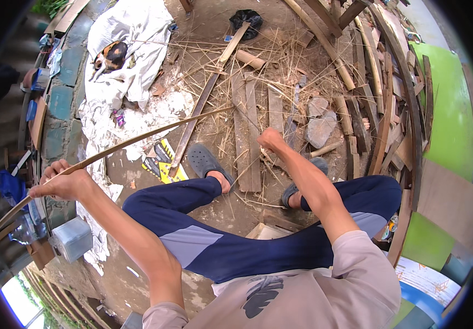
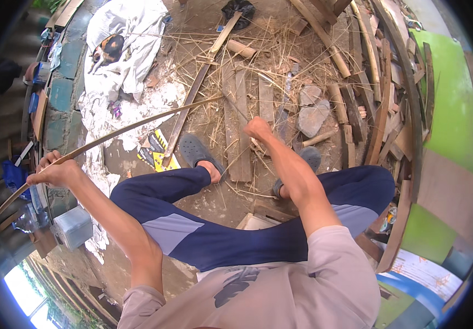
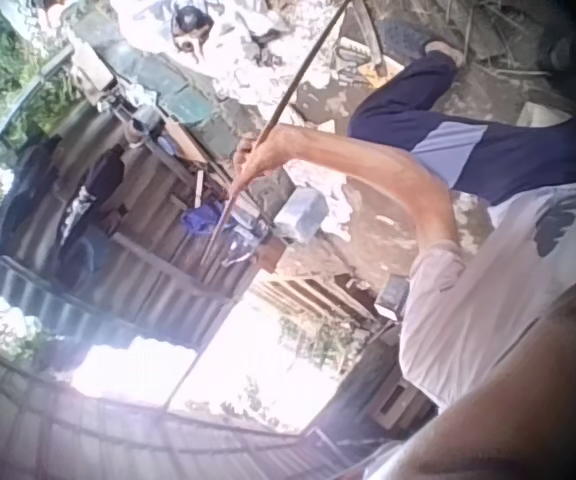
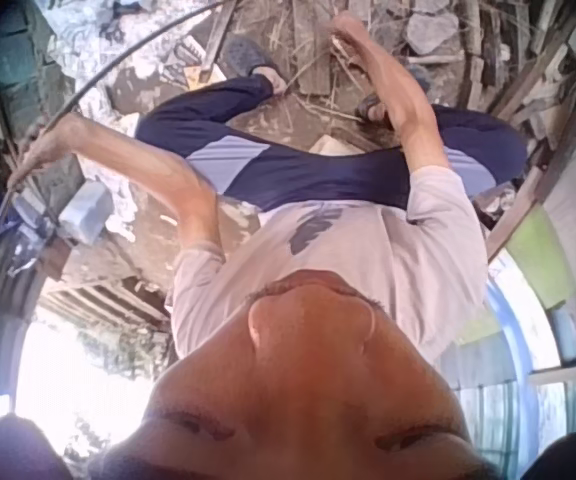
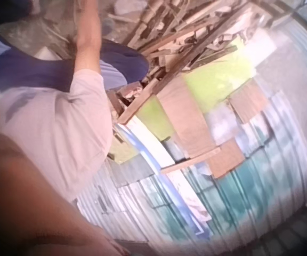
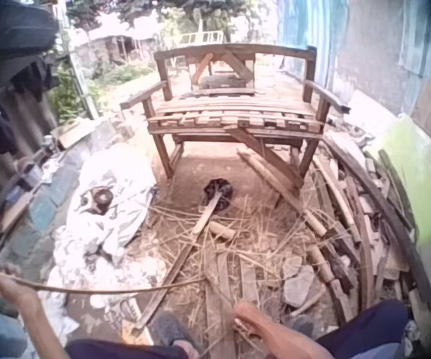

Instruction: The person sits on the ground and uses a knife to shave and smooth a long bamboo stick. They repeatedly scrape along the length of the stick, rotating it to work different sides and remove splinters.

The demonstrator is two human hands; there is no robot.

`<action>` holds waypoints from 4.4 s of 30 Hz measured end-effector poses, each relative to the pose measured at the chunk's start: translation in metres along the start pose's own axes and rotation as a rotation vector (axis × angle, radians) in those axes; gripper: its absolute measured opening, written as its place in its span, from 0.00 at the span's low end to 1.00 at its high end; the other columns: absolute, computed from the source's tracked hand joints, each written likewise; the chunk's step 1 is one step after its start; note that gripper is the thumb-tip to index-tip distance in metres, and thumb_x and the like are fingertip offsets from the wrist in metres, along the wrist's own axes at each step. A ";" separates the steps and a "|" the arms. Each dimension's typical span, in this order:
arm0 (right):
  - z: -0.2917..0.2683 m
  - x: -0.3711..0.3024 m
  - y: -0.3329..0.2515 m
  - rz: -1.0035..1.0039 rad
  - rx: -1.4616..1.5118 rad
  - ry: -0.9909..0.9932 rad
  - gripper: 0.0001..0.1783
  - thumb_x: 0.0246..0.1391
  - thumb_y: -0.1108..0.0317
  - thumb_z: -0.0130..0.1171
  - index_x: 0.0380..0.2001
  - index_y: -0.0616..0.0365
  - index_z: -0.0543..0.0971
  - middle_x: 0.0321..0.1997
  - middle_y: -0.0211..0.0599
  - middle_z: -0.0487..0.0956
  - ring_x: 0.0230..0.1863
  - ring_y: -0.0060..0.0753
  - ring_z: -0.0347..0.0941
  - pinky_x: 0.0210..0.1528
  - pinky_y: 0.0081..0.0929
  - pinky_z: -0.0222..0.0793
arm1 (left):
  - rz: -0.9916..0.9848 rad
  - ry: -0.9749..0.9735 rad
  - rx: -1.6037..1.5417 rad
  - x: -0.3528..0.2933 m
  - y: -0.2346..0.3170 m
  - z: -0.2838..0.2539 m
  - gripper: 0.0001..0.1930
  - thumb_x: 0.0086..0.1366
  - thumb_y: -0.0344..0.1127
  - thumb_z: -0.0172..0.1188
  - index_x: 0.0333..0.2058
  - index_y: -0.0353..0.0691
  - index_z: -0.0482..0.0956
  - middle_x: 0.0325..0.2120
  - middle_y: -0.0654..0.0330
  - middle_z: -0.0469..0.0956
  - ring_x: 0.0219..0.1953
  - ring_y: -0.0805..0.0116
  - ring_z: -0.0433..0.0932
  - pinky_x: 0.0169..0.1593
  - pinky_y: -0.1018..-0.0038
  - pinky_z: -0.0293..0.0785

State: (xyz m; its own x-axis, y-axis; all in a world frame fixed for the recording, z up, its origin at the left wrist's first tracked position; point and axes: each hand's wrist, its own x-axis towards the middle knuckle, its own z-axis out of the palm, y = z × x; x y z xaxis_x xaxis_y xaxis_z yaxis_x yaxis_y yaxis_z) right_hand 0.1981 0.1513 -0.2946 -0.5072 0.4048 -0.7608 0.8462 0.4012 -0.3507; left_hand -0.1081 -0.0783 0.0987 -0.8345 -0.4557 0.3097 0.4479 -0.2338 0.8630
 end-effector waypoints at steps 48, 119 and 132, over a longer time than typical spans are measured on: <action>0.037 -0.030 -0.009 0.171 0.360 0.176 0.18 0.44 0.65 0.56 0.33 0.71 0.82 0.35 0.59 0.82 0.39 0.54 0.81 0.42 0.42 0.76 | -0.016 -0.196 -0.073 0.005 -0.001 -0.016 0.36 0.59 0.81 0.29 0.19 0.51 0.47 0.12 0.67 0.46 0.15 0.74 0.41 0.19 0.75 0.36; -0.066 -0.254 -0.041 -0.579 0.955 0.305 0.24 0.50 0.52 0.70 0.37 0.63 0.78 0.47 0.40 0.82 0.46 0.25 0.77 0.50 0.27 0.69 | -0.645 -0.725 -0.486 -0.179 0.074 0.015 0.22 0.70 0.60 0.48 0.30 0.46 0.67 0.22 0.69 0.63 0.25 0.75 0.65 0.30 0.76 0.65; -0.057 -0.272 -0.026 -0.601 1.219 0.129 0.22 0.42 0.71 0.75 0.35 0.56 0.70 0.36 0.31 0.75 0.39 0.26 0.77 0.40 0.22 0.75 | -0.780 -0.918 -0.641 -0.230 0.079 0.042 0.27 0.71 0.59 0.47 0.43 0.36 0.72 0.20 0.69 0.61 0.20 0.79 0.59 0.24 0.80 0.57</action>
State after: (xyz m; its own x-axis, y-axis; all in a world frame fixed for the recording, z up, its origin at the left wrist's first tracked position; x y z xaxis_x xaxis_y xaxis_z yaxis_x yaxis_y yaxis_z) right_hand 0.3046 0.0777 -0.0478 -0.7994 0.5268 -0.2887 0.0628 -0.4047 -0.9123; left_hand 0.1059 0.0447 0.1120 -0.7354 0.6475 0.1996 -0.3741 -0.6337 0.6771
